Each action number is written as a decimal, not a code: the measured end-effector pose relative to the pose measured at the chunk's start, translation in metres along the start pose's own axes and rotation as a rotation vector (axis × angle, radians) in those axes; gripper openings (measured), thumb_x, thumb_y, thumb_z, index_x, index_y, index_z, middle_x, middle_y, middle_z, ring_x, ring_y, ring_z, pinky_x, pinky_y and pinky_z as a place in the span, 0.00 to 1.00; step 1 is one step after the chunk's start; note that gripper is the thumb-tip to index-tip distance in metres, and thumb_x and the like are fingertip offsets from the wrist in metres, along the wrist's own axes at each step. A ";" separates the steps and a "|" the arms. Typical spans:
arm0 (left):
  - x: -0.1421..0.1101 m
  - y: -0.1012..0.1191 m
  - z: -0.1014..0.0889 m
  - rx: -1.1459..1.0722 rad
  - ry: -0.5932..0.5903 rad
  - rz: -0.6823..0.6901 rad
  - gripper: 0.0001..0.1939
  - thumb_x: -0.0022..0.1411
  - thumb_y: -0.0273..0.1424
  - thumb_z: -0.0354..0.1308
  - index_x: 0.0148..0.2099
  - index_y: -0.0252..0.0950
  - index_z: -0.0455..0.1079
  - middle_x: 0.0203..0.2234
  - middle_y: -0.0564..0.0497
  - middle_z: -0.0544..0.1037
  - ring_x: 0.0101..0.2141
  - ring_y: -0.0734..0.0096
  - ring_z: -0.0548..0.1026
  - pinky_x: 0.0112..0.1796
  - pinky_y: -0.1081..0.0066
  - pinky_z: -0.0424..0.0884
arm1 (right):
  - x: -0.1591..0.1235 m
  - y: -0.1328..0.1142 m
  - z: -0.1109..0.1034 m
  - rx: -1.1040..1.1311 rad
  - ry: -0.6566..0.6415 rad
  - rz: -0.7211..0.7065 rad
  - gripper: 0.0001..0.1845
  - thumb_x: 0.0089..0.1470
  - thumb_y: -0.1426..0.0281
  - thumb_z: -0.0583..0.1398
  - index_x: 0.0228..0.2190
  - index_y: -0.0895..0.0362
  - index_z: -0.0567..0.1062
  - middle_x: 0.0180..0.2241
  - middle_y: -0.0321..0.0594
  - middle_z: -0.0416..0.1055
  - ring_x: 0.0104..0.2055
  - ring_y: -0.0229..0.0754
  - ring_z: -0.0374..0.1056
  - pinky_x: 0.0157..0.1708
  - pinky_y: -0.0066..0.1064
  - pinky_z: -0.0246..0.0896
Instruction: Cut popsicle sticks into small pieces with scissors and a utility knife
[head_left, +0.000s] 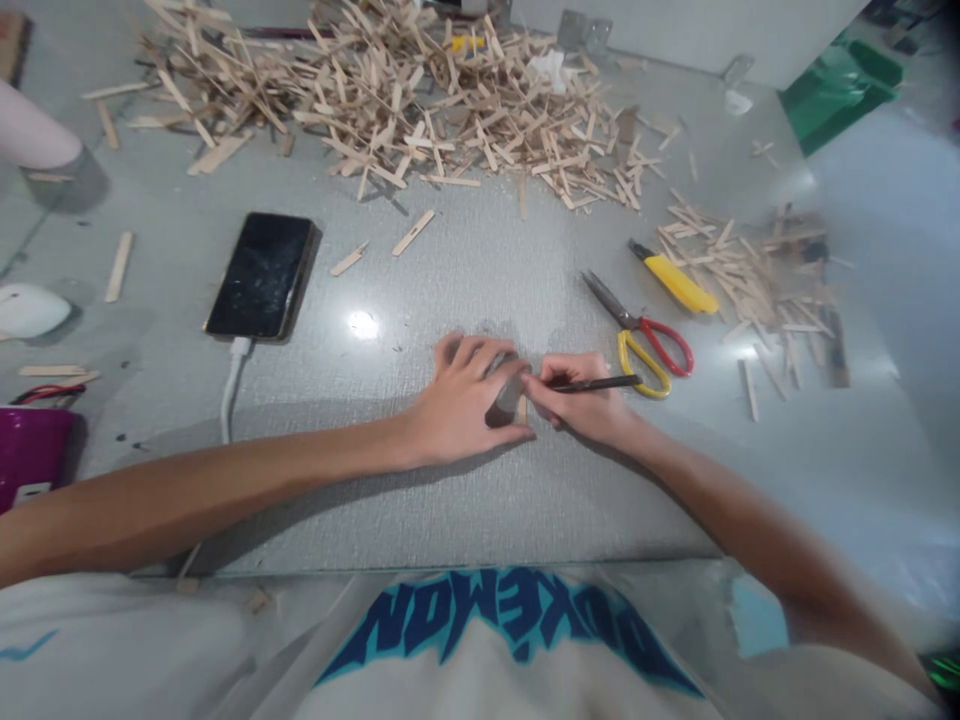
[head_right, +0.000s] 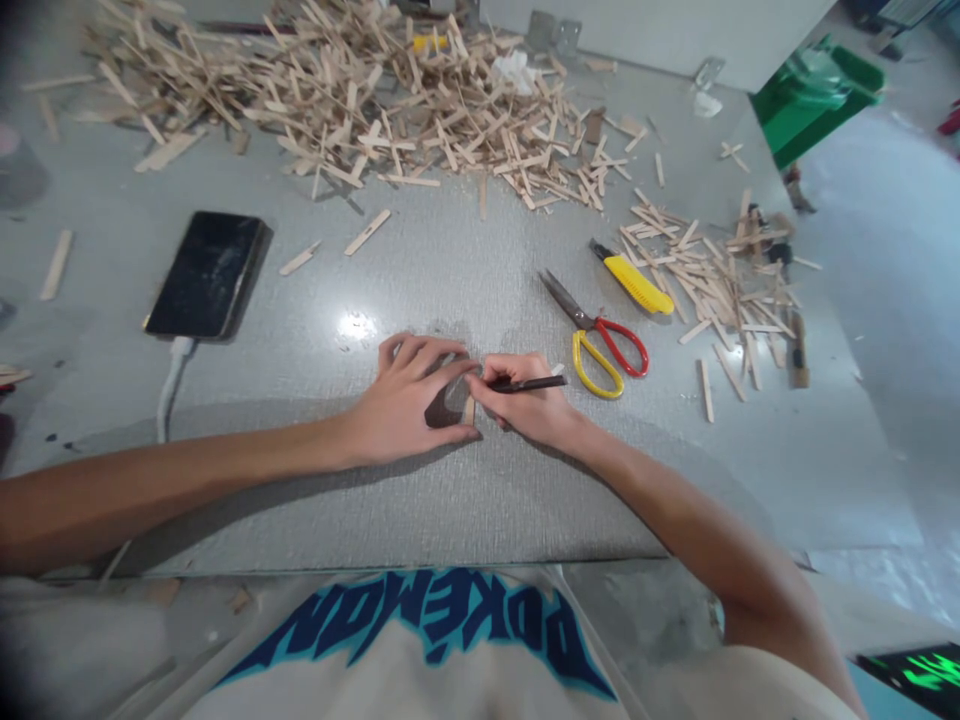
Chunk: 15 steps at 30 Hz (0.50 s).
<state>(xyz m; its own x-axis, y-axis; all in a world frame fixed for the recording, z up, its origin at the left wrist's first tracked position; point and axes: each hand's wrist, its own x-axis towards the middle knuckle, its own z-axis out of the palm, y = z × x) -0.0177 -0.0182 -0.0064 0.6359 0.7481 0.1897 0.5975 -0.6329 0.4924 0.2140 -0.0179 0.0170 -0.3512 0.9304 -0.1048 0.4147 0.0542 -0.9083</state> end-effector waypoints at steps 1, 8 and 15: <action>0.000 0.000 0.000 0.000 -0.001 -0.001 0.43 0.65 0.58 0.73 0.71 0.38 0.73 0.67 0.34 0.72 0.66 0.35 0.67 0.70 0.32 0.55 | 0.000 0.000 0.000 -0.002 0.001 -0.004 0.30 0.69 0.52 0.68 0.22 0.52 0.67 0.14 0.30 0.68 0.17 0.34 0.61 0.20 0.29 0.53; 0.001 0.001 -0.001 -0.013 -0.005 -0.020 0.42 0.63 0.56 0.75 0.71 0.41 0.74 0.67 0.36 0.72 0.66 0.35 0.66 0.70 0.32 0.55 | 0.000 0.000 -0.001 -0.035 -0.006 -0.017 0.30 0.70 0.51 0.67 0.21 0.52 0.67 0.14 0.30 0.67 0.17 0.34 0.60 0.21 0.30 0.52; 0.001 0.001 -0.001 -0.012 -0.006 -0.012 0.42 0.64 0.57 0.74 0.71 0.40 0.73 0.67 0.36 0.72 0.66 0.35 0.67 0.70 0.32 0.54 | 0.000 -0.001 -0.001 -0.056 -0.003 -0.021 0.30 0.70 0.52 0.67 0.20 0.52 0.66 0.14 0.30 0.66 0.17 0.34 0.59 0.21 0.31 0.52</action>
<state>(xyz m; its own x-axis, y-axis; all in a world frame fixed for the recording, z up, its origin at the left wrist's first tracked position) -0.0172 -0.0179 -0.0053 0.6316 0.7546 0.1781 0.5995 -0.6210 0.5049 0.2140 -0.0174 0.0182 -0.3632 0.9276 -0.0872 0.4536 0.0942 -0.8862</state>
